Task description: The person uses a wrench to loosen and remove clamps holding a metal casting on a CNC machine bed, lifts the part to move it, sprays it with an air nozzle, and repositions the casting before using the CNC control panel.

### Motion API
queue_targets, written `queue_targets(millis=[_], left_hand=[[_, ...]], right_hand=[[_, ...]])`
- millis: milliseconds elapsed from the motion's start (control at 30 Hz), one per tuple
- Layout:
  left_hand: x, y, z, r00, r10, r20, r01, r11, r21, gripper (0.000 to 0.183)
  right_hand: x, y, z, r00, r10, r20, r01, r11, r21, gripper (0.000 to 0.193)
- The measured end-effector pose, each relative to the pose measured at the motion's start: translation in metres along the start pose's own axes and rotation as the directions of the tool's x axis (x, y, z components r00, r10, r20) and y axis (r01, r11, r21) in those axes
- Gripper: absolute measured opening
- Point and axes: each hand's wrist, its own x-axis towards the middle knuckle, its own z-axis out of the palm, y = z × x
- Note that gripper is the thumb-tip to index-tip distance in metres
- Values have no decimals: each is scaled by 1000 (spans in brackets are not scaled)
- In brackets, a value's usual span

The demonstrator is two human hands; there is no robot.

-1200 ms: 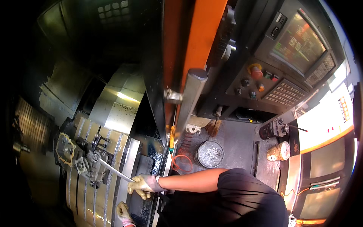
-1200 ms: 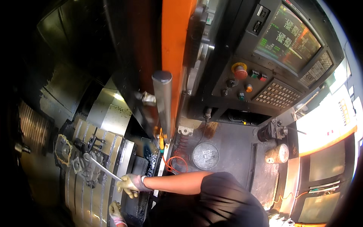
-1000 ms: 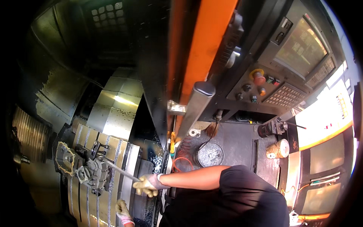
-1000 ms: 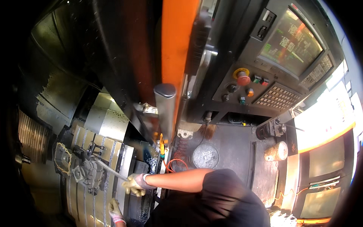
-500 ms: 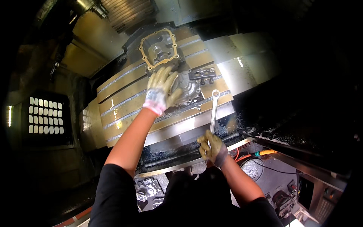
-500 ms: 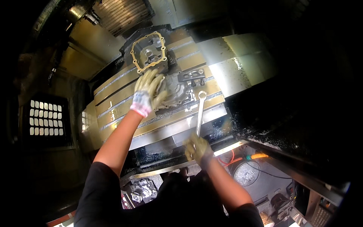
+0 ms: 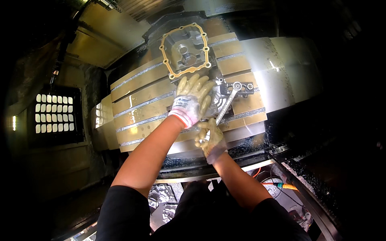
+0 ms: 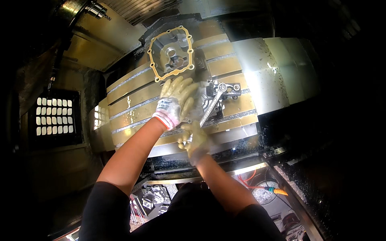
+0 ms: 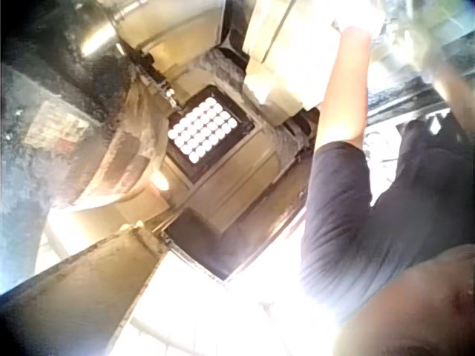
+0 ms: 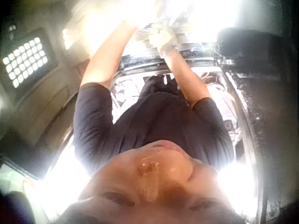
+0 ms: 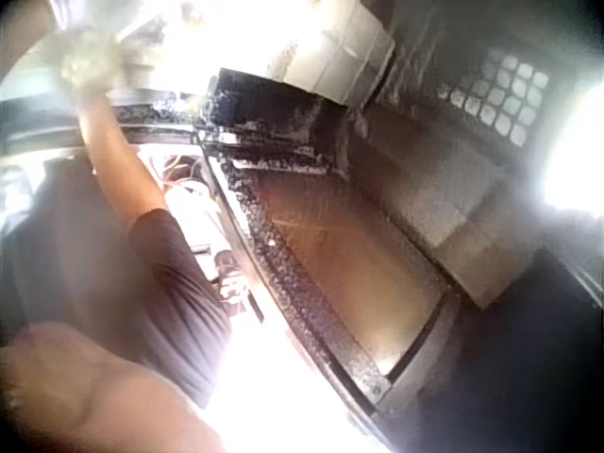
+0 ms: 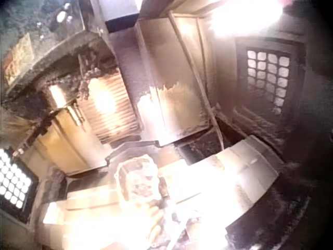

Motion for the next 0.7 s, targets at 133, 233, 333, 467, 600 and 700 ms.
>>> queue_targets(millis=[133, 233, 333, 467, 600, 700], left_hand=[[-1, -3, 0, 1000, -25, 14, 25, 999, -43, 53], [0, -3, 2, 999, -37, 14, 38, 998, -47, 53], [-1, -3, 0, 998, -44, 47, 46, 997, -60, 51], [-4, -8, 1, 998, -55, 38, 56, 998, -19, 50], [-7, -7, -1, 998, -58, 29, 60, 996, -60, 50], [-4, -6, 6, 998, -63, -2, 63, 996, -64, 50]], right_hand=[[23, 3, 40, 998, 49, 38, -53, 992, 113, 72], [38, 0, 42, 974, 85, 208, -115, 984, 139, 79], [45, 5, 33, 955, 94, 281, -144, 976, 164, 68], [47, 5, 15, 867, 162, 472, -285, 937, 202, 50], [-15, -22, -13, 930, 283, 233, -318, 940, 127, 51], [-39, -90, -94, 896, 417, 153, -394, 905, -160, 38]])
